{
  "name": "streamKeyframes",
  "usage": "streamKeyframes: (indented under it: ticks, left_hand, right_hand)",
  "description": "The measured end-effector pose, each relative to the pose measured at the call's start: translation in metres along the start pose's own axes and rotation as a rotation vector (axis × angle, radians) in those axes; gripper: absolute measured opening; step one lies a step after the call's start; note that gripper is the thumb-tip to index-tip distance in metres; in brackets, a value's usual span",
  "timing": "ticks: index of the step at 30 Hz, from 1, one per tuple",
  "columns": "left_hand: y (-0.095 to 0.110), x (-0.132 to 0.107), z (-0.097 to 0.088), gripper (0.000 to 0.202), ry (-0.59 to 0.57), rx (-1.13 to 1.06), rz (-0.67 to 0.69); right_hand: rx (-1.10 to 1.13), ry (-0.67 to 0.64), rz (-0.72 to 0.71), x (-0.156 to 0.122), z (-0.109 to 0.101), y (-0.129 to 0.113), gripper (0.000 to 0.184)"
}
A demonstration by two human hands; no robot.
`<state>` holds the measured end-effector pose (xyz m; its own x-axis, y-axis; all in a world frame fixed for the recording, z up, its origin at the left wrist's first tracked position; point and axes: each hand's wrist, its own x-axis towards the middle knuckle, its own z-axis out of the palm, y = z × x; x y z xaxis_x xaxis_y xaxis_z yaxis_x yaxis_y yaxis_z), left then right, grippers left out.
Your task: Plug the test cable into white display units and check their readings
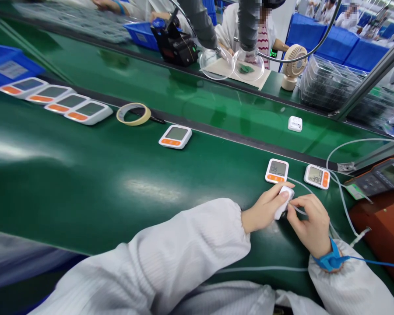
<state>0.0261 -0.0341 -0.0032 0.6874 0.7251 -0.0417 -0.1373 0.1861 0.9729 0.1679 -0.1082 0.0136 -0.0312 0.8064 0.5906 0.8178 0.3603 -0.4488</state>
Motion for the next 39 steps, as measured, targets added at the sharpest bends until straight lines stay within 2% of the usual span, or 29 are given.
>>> streamKeyframes:
  ticks: [5,19,26,31,33,35,37,39]
  left_hand:
    - [0.0004,-0.0010,0.0009,0.055,0.025,-0.036,-0.012]
    - [-0.0009,-0.0032,0.0015,0.051,0.036,0.149,0.036]
    - [0.0025,-0.0051,0.0007,0.044,0.002,0.256,0.054]
    - [-0.0027,-0.0006,-0.0042,0.047,-0.040,0.078,0.032]
    - [-0.0043,0.0003,-0.0051,0.047,-0.033,-0.021,0.030]
    - [-0.0049,-0.0006,-0.0047,0.047,0.000,-0.092,0.065]
    - [-0.0052,-0.0023,-0.0036,0.049,0.053,-0.164,0.176]
    - [-0.0064,-0.0031,-0.0025,0.052,0.114,-0.217,0.316]
  right_hand:
    - [0.021,-0.003,0.008,0.0004,-0.0013,-0.0016,0.008]
    - [0.023,-0.028,0.017,-0.0007,0.0009,-0.0003,0.009]
    - [0.005,-0.100,0.038,0.0005,-0.0038,-0.0025,0.011]
    - [0.011,-0.116,0.022,-0.0006,0.0007,-0.0003,0.009]
    - [-0.011,-0.086,0.000,-0.0003,0.0016,0.0004,0.004]
    - [-0.070,0.003,-0.037,0.0000,0.0006,0.0010,0.010]
    - [-0.133,0.111,-0.072,-0.0004,-0.0014,0.0017,0.021]
    - [-0.139,0.159,-0.097,-0.0021,-0.0029,0.0025,0.026]
